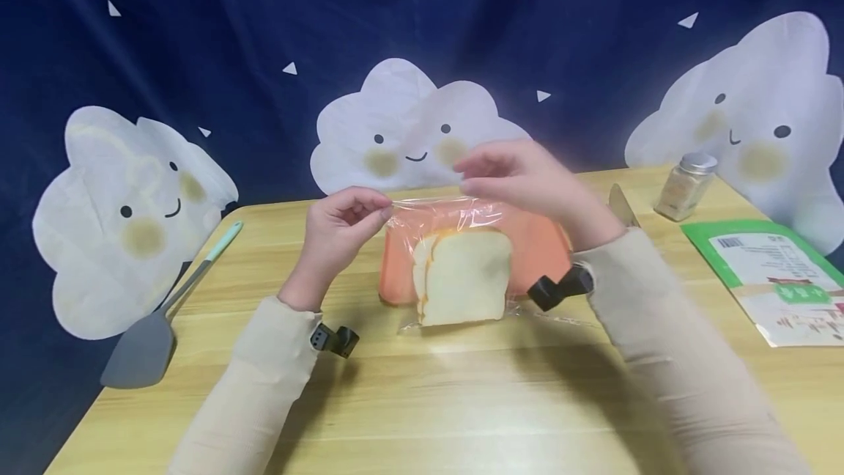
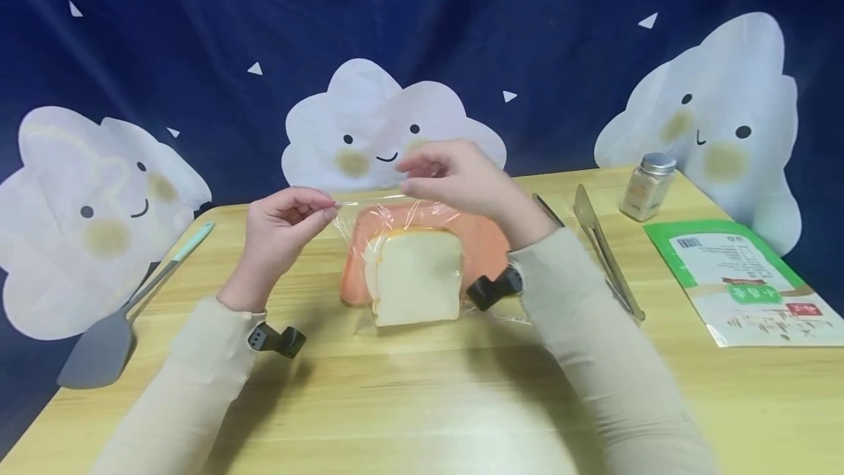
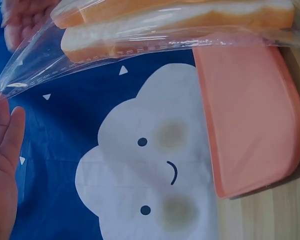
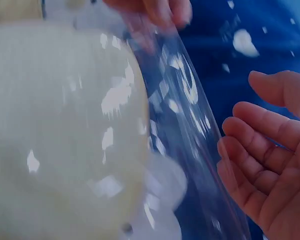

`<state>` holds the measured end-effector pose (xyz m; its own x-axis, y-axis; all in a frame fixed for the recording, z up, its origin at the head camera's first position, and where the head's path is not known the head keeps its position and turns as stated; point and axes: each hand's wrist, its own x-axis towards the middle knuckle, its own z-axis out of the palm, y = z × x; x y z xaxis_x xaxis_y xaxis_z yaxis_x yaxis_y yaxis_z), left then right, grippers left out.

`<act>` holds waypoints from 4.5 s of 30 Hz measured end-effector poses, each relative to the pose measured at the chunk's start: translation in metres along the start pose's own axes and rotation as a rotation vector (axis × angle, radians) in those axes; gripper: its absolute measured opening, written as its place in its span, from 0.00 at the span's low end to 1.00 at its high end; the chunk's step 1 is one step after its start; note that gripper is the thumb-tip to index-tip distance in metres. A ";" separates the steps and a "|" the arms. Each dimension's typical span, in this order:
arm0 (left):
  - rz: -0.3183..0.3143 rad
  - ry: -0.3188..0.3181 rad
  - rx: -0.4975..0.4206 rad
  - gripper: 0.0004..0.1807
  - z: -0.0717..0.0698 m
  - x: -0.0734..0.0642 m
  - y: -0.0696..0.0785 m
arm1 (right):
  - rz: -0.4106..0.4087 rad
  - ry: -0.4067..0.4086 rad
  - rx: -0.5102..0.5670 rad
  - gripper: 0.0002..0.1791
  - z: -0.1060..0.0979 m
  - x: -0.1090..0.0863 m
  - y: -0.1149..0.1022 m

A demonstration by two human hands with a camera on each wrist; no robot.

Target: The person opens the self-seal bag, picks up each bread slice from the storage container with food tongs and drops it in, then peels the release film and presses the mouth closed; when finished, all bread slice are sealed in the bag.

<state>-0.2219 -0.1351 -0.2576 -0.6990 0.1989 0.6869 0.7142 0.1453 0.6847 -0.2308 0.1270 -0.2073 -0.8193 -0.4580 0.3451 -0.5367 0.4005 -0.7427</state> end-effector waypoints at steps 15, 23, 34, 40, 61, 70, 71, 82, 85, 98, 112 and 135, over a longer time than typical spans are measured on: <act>0.099 -0.089 -0.115 0.04 0.008 0.005 0.015 | 0.063 -0.371 -0.115 0.06 0.037 0.040 -0.033; 0.126 -0.106 -0.122 0.06 0.005 0.003 0.019 | 0.121 -0.376 -0.151 0.03 0.029 0.035 -0.024; 0.054 -0.040 -0.073 0.06 -0.004 -0.005 0.014 | 0.192 -0.371 -0.202 0.02 0.012 0.022 -0.009; 0.029 -0.013 -0.046 0.05 -0.009 -0.007 0.011 | 0.198 -0.352 -0.201 0.03 0.000 0.015 -0.003; -0.016 0.060 -0.034 0.04 -0.023 -0.015 0.007 | 0.191 -0.155 -0.076 0.05 -0.021 -0.015 0.023; -0.015 0.091 -0.063 0.07 -0.026 -0.017 0.005 | 0.179 0.125 0.144 0.10 -0.001 -0.027 0.045; -0.019 0.095 -0.065 0.04 -0.026 -0.017 0.006 | 0.173 0.160 0.183 0.09 0.003 -0.026 0.046; -0.023 0.200 -0.106 0.07 -0.057 -0.022 0.023 | 0.077 0.273 0.309 0.05 0.034 -0.010 0.024; -0.035 0.248 -0.110 0.08 -0.073 -0.023 0.026 | 0.086 0.244 0.395 0.07 0.048 0.000 0.014; -0.435 0.100 0.271 0.09 -0.154 -0.007 0.023 | 0.382 0.147 0.844 0.10 0.126 0.047 0.001; -0.601 -0.011 0.678 0.10 -0.148 0.016 -0.060 | 0.578 0.316 0.882 0.13 0.169 0.093 0.048; -0.845 0.073 0.467 0.19 -0.135 -0.010 -0.099 | 0.716 0.363 0.874 0.17 0.201 0.081 0.087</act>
<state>-0.2907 -0.2827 -0.2998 -0.9778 -0.2062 0.0365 -0.0937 0.5868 0.8043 -0.3033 -0.0352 -0.3595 -0.9619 -0.0415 -0.2702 0.2713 -0.2681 -0.9244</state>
